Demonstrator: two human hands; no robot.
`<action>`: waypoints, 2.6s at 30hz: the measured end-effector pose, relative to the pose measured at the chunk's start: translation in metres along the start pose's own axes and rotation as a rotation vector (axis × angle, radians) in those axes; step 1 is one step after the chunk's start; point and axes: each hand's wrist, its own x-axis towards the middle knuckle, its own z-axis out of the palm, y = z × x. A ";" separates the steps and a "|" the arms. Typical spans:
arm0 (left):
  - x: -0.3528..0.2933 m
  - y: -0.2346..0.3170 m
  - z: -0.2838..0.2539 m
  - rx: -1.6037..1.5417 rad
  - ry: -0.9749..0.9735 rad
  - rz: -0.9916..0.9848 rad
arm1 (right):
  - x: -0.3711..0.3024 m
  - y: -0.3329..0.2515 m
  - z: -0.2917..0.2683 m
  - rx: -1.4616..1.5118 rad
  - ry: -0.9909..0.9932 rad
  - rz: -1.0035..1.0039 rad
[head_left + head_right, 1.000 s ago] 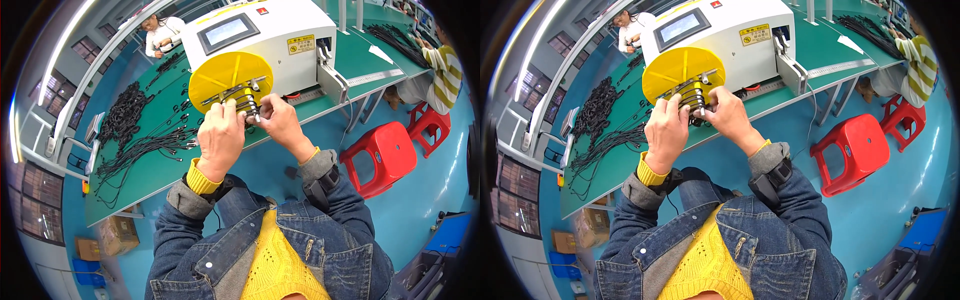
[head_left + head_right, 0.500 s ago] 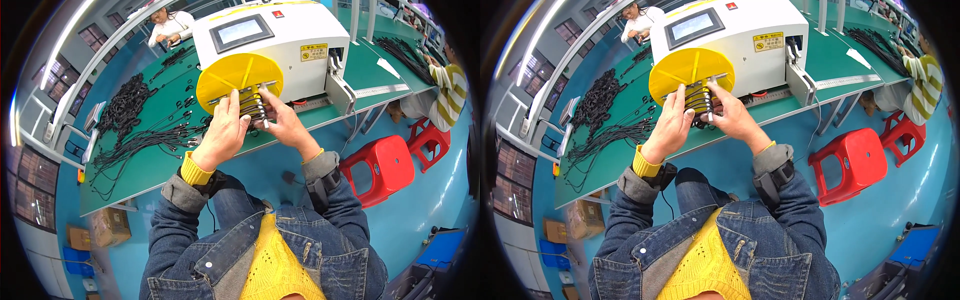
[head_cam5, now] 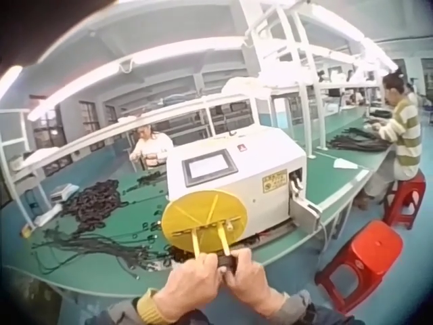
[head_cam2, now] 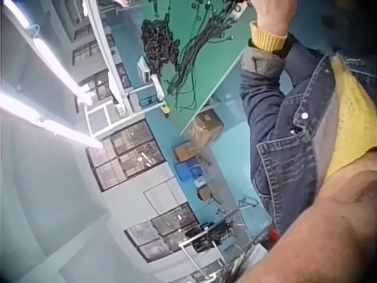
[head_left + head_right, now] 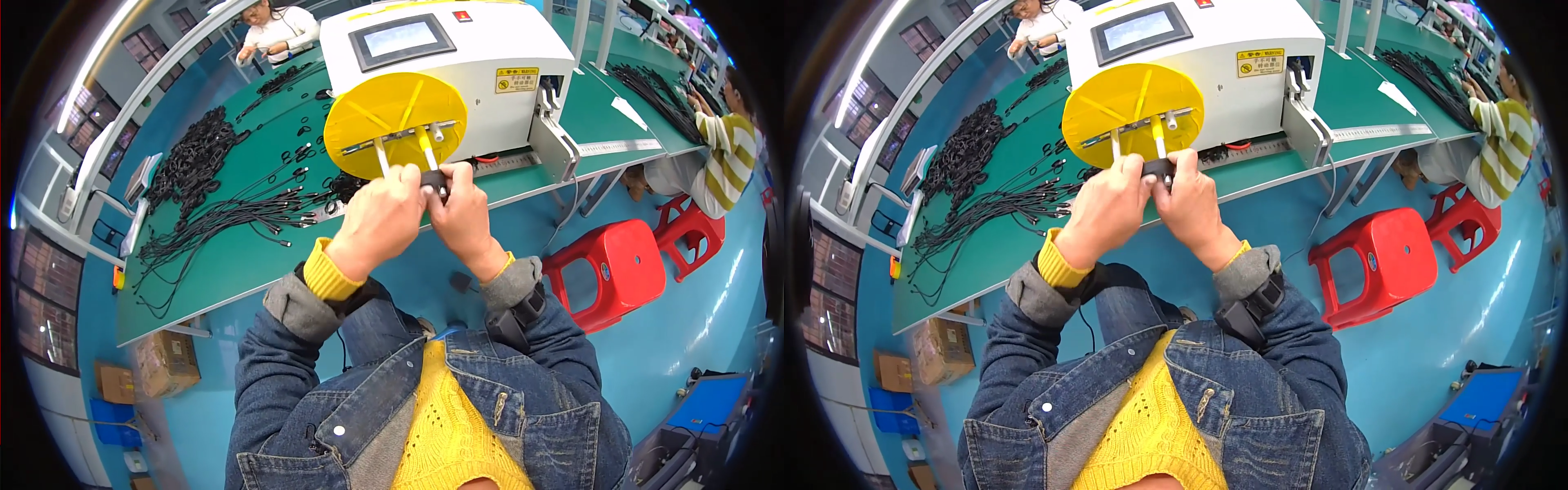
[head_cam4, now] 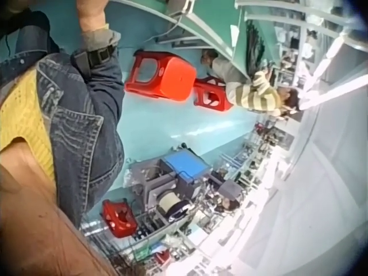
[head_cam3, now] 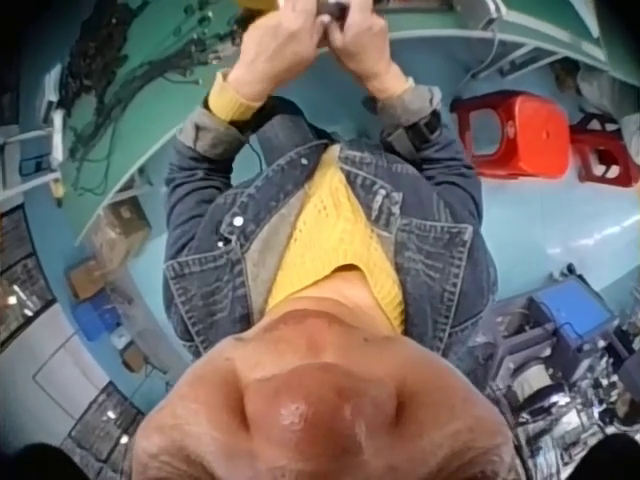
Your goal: Wind electrical cables onto a spooling and tying machine at a production workstation.
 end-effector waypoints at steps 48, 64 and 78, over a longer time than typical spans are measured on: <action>-0.090 -0.032 0.094 -1.466 -1.253 -0.884 | -0.096 0.052 0.001 -0.081 -0.838 0.289; -0.121 -0.031 0.107 -1.433 -0.815 -0.931 | -0.081 0.056 0.001 0.025 -0.805 0.169; -0.103 -0.040 0.085 -1.477 -0.106 -0.799 | -0.030 0.053 0.038 0.296 -0.598 0.316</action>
